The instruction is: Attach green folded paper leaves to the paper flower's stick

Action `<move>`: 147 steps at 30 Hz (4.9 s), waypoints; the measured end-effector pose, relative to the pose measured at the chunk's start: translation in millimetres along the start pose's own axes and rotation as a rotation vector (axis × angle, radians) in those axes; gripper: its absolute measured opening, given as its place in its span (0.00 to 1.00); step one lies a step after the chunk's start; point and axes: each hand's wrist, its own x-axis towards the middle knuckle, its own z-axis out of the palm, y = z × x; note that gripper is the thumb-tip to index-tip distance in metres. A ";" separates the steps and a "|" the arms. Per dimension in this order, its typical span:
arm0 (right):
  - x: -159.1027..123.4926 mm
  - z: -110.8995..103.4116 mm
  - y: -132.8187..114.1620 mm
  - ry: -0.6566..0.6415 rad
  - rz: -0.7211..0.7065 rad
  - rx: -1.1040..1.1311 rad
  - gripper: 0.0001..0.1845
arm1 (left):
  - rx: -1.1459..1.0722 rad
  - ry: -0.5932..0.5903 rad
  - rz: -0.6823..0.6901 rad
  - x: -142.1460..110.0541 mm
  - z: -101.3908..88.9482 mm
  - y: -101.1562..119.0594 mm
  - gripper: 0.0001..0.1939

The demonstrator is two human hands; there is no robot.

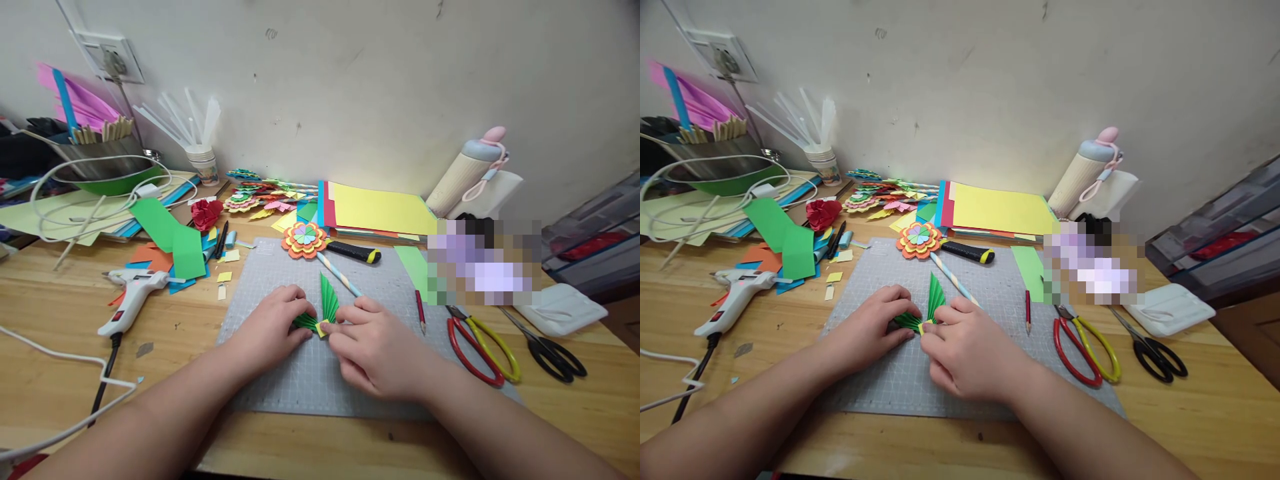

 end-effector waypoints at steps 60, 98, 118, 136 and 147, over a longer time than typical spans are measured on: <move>10.7 29.3 -6.7 0.534 0.992 1.873 0.14 | -1.131 0.191 -0.334 7.2 1.7 14.7 0.11; 10.2 29.2 -11.3 0.389 0.925 1.497 0.13 | -1.132 0.156 -0.381 7.5 -6.1 24.3 0.08; 9.2 27.8 -9.3 0.337 0.784 1.839 0.18 | -1.188 0.221 -0.463 7.0 -2.8 14.0 0.12; 4.5 30.0 7.3 0.606 0.803 1.520 0.18 | -0.959 0.020 -0.321 6.3 -18.5 3.0 0.11; 7.8 31.2 4.1 0.557 0.786 1.403 0.10 | -0.140 0.341 -0.425 -18.0 -53.7 4.4 0.20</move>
